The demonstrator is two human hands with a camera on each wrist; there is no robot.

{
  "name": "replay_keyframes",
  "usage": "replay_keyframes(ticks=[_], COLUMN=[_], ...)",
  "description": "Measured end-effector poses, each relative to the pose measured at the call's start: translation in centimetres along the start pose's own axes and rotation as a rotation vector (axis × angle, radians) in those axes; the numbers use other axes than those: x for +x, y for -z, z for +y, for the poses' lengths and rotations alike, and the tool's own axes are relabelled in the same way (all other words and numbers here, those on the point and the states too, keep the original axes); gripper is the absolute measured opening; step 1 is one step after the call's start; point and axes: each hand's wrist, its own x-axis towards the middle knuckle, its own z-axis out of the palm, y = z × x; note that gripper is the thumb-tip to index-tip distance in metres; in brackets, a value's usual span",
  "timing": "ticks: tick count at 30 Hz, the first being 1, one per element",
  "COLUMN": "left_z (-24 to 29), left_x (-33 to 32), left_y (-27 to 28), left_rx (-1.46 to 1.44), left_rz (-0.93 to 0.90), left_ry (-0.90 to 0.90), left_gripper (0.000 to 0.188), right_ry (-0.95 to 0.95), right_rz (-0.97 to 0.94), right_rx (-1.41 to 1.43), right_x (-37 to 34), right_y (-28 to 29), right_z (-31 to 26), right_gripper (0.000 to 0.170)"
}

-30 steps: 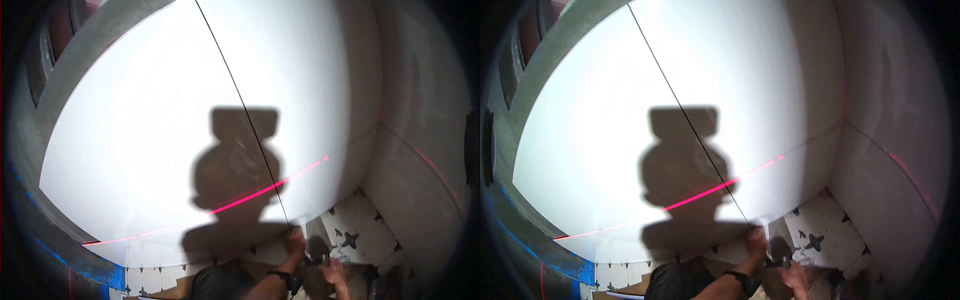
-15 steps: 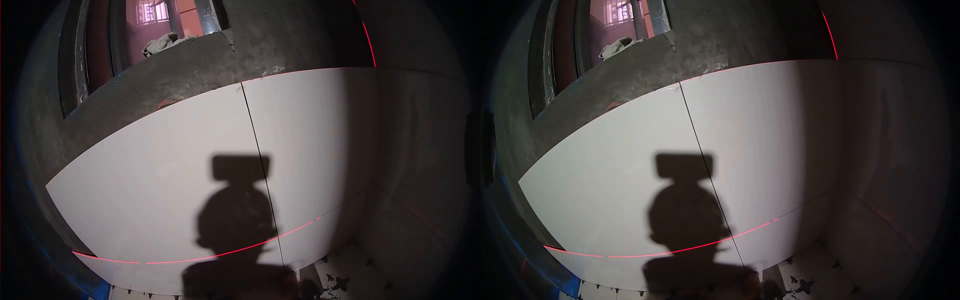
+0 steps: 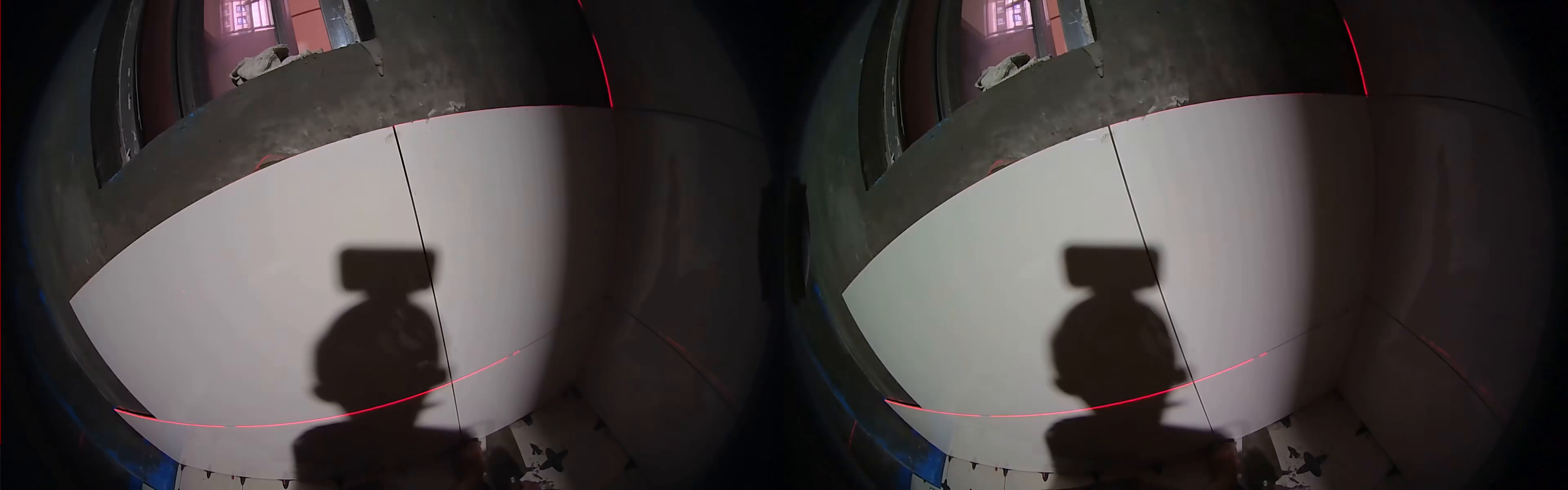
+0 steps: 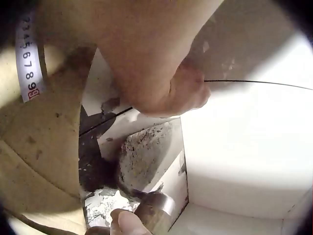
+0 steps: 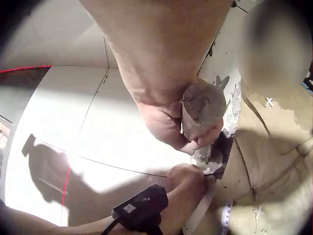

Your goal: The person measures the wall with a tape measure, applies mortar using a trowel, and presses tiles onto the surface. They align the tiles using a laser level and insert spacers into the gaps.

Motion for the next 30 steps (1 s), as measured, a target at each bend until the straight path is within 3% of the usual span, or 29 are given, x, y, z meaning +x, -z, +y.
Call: replay_keyframes(ticks=[2, 6, 8, 17, 19, 20, 22, 25, 27, 30], left_z=[6.6, 6.4, 5.0, 6.3, 6.5, 6.8, 7.1, 7.2, 7.5, 7.9], left_x=[-0.3, -0.4, -0.2, 0.0, 0.0, 0.0, -0.2, -0.1, -0.2, -0.4], left_y=[0.7, 1.2, 1.3, 1.6, 1.8, 1.8, 2.0, 2.0, 2.2, 3.1], left_rx=[0.500, 0.593, 0.697, 0.631, 0.621, 0.614, 0.599, 0.570, 0.532, 0.438], left_rz=[-0.099, -0.158, -0.040, -0.098, -0.100, -0.105, -0.106, -0.101, -0.101, -0.088], left_ry=[-0.083, -0.172, -0.323, -0.231, -0.223, -0.222, -0.214, -0.219, -0.225, -0.221], left_gripper=[0.026, 0.025, 0.024, 0.023, 0.022, 0.022, 0.022, 0.021, 0.021, 0.021], right_ry=[0.005, -0.002, 0.008, 0.058, 0.135, 0.135, 0.323, 0.021, 0.130, 0.231], right_rz=[-0.010, 0.018, 0.019, 0.032, 0.052, 0.052, 0.066, 0.033, -0.038, 0.040], right_rx=[0.031, 0.034, 0.033, -0.050, -0.096, -0.097, -0.174, -0.028, 0.521, -0.022], right_x=[-0.9, -1.4, -0.8, 0.9, 2.4, 4.6, 9.5, 0.5, 2.4, -4.3], right_y=[0.2, 0.3, 0.1, -0.2, -0.7, -1.3, -3.0, -0.4, -1.7, 0.4], right_z=[-1.0, -1.3, -0.3, 1.6, 4.3, 7.4, 15.4, 4.5, 11.6, 3.4], right_gripper=[0.054, 0.054, 0.054, 0.050, 0.049, 0.049, 0.050, 0.049, 0.042, 0.052])
